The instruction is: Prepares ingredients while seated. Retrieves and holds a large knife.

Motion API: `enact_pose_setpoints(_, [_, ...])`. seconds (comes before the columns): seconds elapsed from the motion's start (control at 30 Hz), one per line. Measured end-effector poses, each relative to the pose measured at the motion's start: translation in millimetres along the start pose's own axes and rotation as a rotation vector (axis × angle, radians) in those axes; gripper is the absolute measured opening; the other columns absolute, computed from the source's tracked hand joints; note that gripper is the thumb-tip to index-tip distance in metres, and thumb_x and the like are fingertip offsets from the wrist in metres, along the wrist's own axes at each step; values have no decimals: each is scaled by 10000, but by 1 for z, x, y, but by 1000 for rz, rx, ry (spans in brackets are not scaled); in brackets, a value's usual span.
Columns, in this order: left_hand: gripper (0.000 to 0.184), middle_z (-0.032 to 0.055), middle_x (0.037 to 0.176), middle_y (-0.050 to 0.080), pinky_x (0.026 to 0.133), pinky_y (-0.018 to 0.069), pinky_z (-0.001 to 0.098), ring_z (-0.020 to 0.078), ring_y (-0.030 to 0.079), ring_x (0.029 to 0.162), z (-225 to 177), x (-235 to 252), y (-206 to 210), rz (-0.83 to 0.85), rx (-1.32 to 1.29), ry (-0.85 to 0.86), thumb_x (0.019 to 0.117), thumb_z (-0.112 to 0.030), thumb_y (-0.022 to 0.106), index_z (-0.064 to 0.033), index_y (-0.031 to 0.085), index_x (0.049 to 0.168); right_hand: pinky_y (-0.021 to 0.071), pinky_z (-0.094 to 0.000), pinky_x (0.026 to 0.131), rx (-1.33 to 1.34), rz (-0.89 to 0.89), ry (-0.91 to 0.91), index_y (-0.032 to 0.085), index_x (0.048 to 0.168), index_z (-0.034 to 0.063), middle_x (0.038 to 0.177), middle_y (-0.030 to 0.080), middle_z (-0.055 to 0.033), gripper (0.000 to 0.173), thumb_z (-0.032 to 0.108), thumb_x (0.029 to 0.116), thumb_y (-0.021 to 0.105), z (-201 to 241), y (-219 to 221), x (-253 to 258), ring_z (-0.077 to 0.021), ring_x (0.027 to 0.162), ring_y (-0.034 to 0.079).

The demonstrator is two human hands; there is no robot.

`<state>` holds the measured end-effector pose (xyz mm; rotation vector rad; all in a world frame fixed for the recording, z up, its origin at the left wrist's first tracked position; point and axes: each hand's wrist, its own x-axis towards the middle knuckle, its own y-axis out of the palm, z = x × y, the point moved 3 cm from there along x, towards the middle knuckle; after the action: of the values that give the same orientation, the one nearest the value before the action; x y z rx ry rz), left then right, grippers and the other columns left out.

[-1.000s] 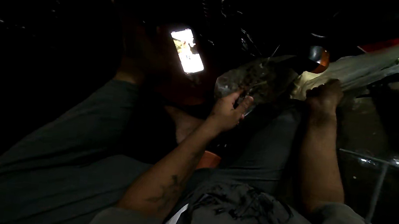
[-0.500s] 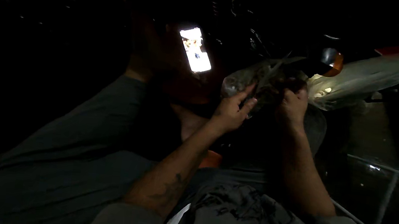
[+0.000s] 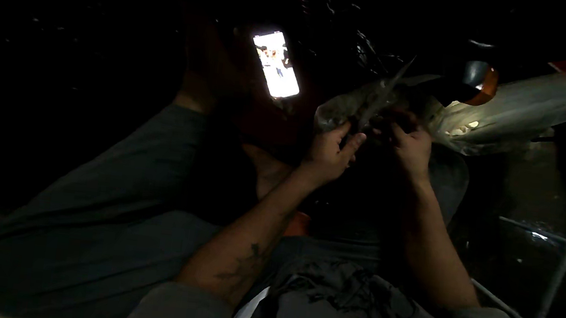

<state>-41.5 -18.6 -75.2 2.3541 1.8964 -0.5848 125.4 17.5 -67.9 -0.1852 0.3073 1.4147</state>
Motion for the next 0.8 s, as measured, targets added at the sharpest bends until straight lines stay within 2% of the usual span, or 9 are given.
enact_pose_setpoints(0.1, [439, 71, 891, 727, 654, 607, 285, 105, 687, 682, 1, 0, 0, -45, -14, 78, 1074, -291, 568, -11, 583, 1411, 645, -359, 826, 32, -19, 17, 536, 1346, -28, 1097, 722, -115, 358, 27, 1003, 621, 1, 1, 1, -209, 906, 743])
enact_pose_setpoints(0.17, [435, 68, 916, 738, 642, 603, 269, 92, 683, 671, 1, -1, -1, -57, -26, 94, 1068, -271, 583, -10, 582, 1415, 643, -366, 843, 32, 10, 37, 507, 1349, -26, 1115, 727, -125, 353, -3, 1007, 590, 3, 2, 0, -216, 925, 749])
enact_pose_setpoints(0.23, [431, 59, 974, 749, 653, 615, 269, 87, 698, 691, 2, -1, -2, -70, -30, 108, 1057, -260, 604, -33, 588, 1423, 637, -350, 847, -83, 114, 30, 503, 1357, -18, 1119, 709, -107, 353, 10, 1011, 571, 3, 3, -2, -183, 945, 733])
enact_pose_setpoints(0.37, [469, 54, 1079, 746, 673, 637, 298, 97, 716, 733, 11, 0, -3, -129, -60, 143, 1022, -280, 666, -106, 586, 1449, 627, -333, 810, -167, 230, -56, 434, 1301, 26, 1080, 704, -79, 371, 51, 989, 633, 4, 10, -9, -156, 930, 716])
enact_pose_setpoints(0.43, [521, 48, 1070, 752, 652, 642, 301, 113, 727, 745, 11, 1, -4, -156, -123, 150, 1012, -257, 682, -102, 529, 1485, 628, -349, 831, -160, 228, -62, 446, 1286, 12, 1111, 715, -106, 337, 33, 995, 614, 5, 9, -9, -181, 951, 726])
enact_pose_setpoints(0.5, [569, 52, 1039, 748, 633, 634, 294, 118, 724, 744, 7, 0, -7, -185, -166, 150, 1007, -231, 686, -75, 472, 1511, 639, -368, 833, -140, 209, -49, 483, 1220, -1, 1108, 731, -129, 250, 14, 1002, 605, 6, 8, -7, -210, 937, 745])
enact_pose_setpoints(0.6, [547, 66, 997, 734, 614, 623, 282, 117, 707, 714, 5, 0, -10, -223, -201, 187, 1008, -188, 678, -34, 474, 1492, 644, -400, 871, -108, 193, -37, 546, 1201, -34, 1105, 739, -156, 202, 2, 1007, 589, 5, 7, -4, -256, 974, 752])
enact_pose_setpoints(0.7, [542, 63, 1024, 736, 626, 632, 290, 112, 712, 724, 5, 0, -12, -249, -184, 191, 990, -175, 702, -38, 496, 1472, 647, -396, 864, -74, 211, -35, 576, 1235, -63, 1122, 728, -168, 213, 7, 1041, 522, 4, 9, -3, -260, 966, 749])
enact_pose_setpoints(0.8, [621, 44, 981, 735, 672, 625, 277, 103, 709, 766, 4, 1, -10, -344, -221, 282, 914, -94, 757, -14, 484, 1466, 622, -432, 942, 2, 287, 11, 464, 1412, -44, 1263, 678, -193, 343, 58, 1089, 410, 3, 12, -5, -296, 1071, 726])
